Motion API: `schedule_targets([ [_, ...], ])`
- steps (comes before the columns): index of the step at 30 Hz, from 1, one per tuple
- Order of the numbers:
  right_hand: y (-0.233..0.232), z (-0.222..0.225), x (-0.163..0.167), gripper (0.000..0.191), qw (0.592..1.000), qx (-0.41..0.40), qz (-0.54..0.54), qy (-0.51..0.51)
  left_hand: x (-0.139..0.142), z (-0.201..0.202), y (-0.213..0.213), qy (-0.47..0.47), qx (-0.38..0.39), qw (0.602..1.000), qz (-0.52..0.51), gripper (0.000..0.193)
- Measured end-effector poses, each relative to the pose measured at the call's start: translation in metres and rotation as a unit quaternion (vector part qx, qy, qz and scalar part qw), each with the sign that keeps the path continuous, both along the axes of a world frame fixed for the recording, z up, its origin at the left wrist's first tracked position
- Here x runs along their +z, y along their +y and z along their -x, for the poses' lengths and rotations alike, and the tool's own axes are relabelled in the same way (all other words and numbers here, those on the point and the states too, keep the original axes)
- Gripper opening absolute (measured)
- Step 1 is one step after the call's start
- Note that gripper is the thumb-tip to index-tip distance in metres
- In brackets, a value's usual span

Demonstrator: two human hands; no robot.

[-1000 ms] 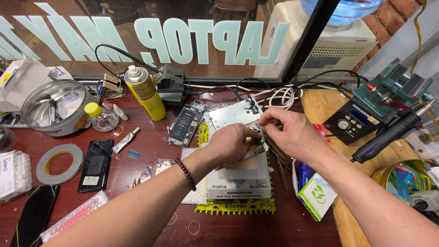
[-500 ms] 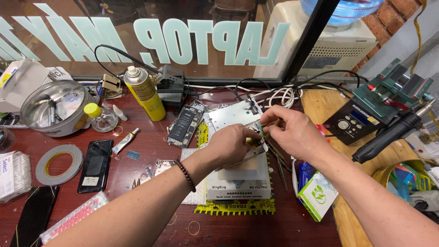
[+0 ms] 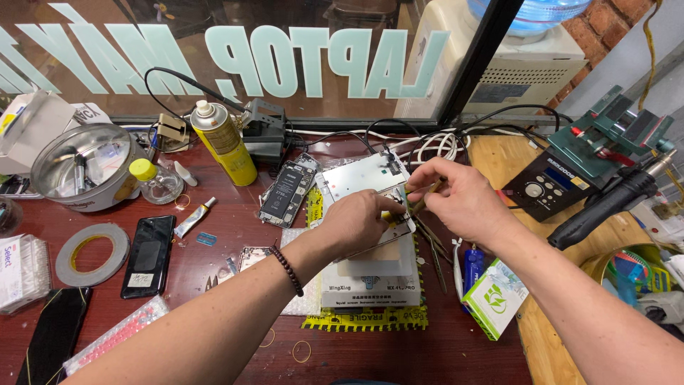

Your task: The person disassembles a white smartphone at a repair workbench. They pry components from the phone body, separate the frame and screen, use a brush and tweezers on internal parts, then hold up the reassembled phone and press its screen.

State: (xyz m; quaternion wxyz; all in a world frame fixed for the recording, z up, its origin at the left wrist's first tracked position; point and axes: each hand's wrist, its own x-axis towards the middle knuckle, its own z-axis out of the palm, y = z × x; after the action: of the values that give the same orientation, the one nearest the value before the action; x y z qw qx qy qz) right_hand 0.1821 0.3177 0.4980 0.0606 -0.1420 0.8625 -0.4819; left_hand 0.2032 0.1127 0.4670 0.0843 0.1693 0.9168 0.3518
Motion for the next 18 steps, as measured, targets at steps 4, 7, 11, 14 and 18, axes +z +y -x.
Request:
schedule_targets([
  [4,0.002,-0.001,0.001,0.028,0.996,-0.018,0.082,-0.016,0.0,-0.001,-0.001,0.007,0.001,1.0,0.0,0.04],
  [7,0.004,-0.004,0.006,0.025,0.989,-0.069,0.108,-0.074,0.001,-0.003,0.001,-0.004,0.008,1.0,-0.003,0.039],
  [11,0.003,-0.008,0.01,0.025,0.982,-0.099,0.133,-0.093,0.002,-0.004,-0.002,-0.015,0.014,0.999,-0.039,0.034],
  [14,-0.001,-0.008,0.009,0.03,0.969,-0.101,0.192,-0.114,0.001,-0.004,-0.003,-0.019,0.034,0.995,-0.092,0.028],
  [18,-0.008,-0.006,0.004,0.034,0.96,-0.097,0.233,-0.124,-0.003,-0.003,-0.005,-0.023,0.057,0.99,-0.124,0.023],
])
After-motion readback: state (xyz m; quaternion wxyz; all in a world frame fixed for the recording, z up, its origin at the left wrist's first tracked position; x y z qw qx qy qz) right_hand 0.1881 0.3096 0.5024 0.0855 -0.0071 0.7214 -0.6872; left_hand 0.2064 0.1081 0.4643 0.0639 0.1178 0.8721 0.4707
